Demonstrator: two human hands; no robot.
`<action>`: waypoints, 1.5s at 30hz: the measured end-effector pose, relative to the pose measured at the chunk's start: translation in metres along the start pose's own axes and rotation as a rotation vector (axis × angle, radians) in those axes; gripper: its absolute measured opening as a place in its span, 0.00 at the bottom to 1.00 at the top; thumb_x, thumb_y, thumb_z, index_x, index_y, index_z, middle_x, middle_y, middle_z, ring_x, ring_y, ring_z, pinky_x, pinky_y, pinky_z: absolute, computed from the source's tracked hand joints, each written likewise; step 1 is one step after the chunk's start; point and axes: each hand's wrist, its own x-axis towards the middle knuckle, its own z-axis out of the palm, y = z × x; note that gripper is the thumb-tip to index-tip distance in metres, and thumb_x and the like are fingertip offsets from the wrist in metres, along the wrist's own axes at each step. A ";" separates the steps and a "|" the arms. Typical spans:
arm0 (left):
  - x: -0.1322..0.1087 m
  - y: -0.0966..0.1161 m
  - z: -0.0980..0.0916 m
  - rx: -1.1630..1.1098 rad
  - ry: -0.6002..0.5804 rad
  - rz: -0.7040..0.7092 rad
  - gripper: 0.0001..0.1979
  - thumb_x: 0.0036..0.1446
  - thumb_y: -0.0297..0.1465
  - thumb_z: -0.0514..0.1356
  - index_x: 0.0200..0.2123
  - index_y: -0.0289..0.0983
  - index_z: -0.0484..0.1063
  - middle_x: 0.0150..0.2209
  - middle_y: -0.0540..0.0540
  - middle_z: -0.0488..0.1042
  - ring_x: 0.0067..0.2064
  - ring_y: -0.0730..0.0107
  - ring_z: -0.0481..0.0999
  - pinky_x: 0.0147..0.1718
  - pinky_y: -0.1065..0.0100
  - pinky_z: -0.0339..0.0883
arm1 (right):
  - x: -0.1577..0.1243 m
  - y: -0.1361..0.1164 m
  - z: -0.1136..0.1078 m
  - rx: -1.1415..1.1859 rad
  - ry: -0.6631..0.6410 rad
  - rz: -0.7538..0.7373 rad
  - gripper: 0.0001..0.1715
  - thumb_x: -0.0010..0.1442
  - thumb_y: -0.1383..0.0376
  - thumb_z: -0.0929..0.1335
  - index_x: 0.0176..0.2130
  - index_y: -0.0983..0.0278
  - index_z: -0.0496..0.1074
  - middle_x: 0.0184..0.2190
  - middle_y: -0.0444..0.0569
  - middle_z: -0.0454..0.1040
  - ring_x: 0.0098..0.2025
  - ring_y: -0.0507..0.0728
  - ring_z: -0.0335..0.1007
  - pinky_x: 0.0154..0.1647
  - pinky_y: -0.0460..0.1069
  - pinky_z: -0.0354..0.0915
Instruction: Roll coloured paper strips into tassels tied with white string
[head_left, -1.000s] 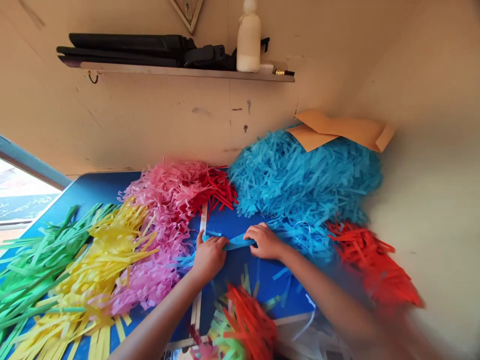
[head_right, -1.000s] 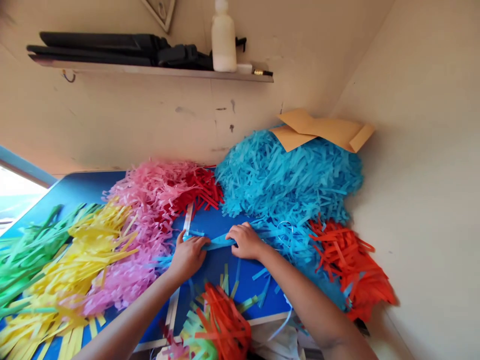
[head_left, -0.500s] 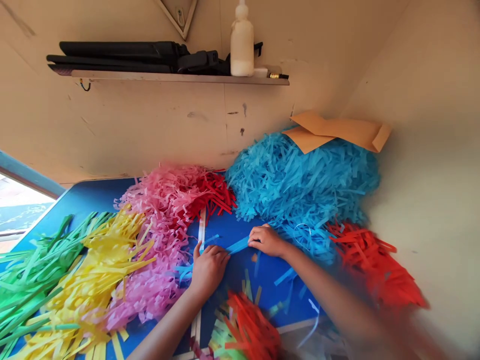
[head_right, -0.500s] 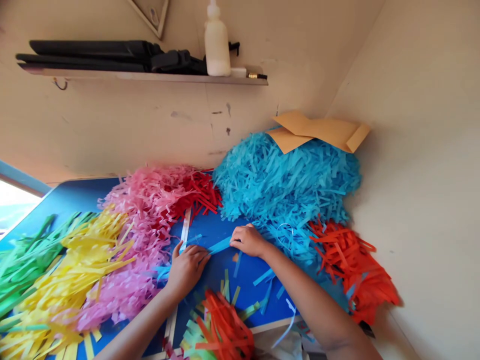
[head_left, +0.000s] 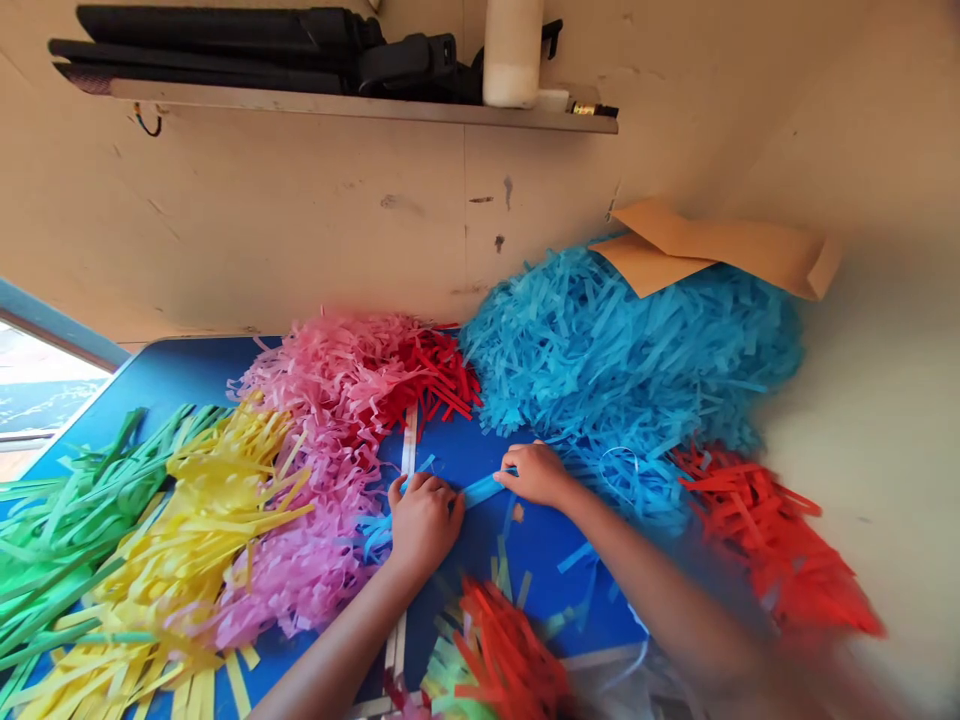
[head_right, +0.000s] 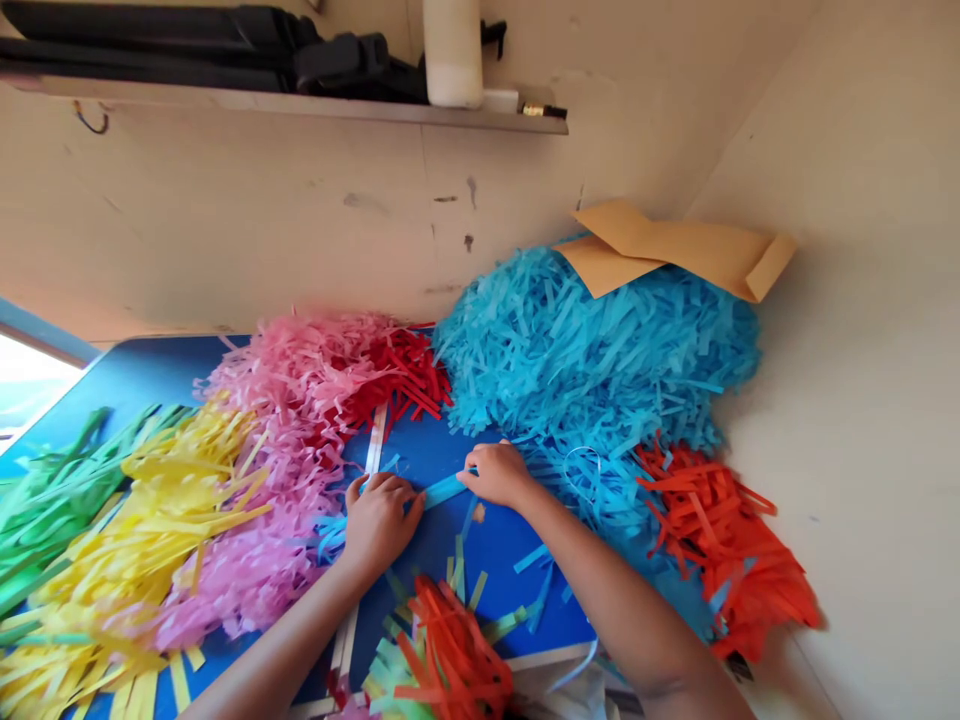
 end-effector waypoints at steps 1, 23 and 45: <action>0.001 0.000 0.000 0.007 -0.008 0.001 0.17 0.64 0.35 0.53 0.27 0.40 0.78 0.35 0.43 0.81 0.46 0.55 0.74 0.55 0.47 0.52 | 0.001 0.000 0.000 -0.008 -0.002 0.008 0.09 0.60 0.58 0.71 0.31 0.60 0.78 0.34 0.45 0.78 0.37 0.56 0.73 0.44 0.50 0.57; 0.010 0.006 -0.010 0.137 0.073 0.445 0.07 0.54 0.30 0.60 0.35 0.38 0.78 0.32 0.42 0.77 0.48 0.51 0.71 0.64 0.39 0.36 | -0.009 -0.010 -0.012 -0.229 0.089 -0.375 0.09 0.59 0.66 0.67 0.30 0.61 0.77 0.30 0.48 0.77 0.38 0.57 0.68 0.49 0.57 0.49; -0.007 -0.029 0.009 -0.123 0.137 0.227 0.08 0.64 0.34 0.58 0.34 0.42 0.77 0.37 0.49 0.78 0.46 0.59 0.74 0.59 0.45 0.48 | -0.031 0.020 0.016 0.107 0.267 -0.162 0.08 0.53 0.65 0.78 0.28 0.61 0.77 0.34 0.43 0.76 0.40 0.55 0.68 0.41 0.50 0.54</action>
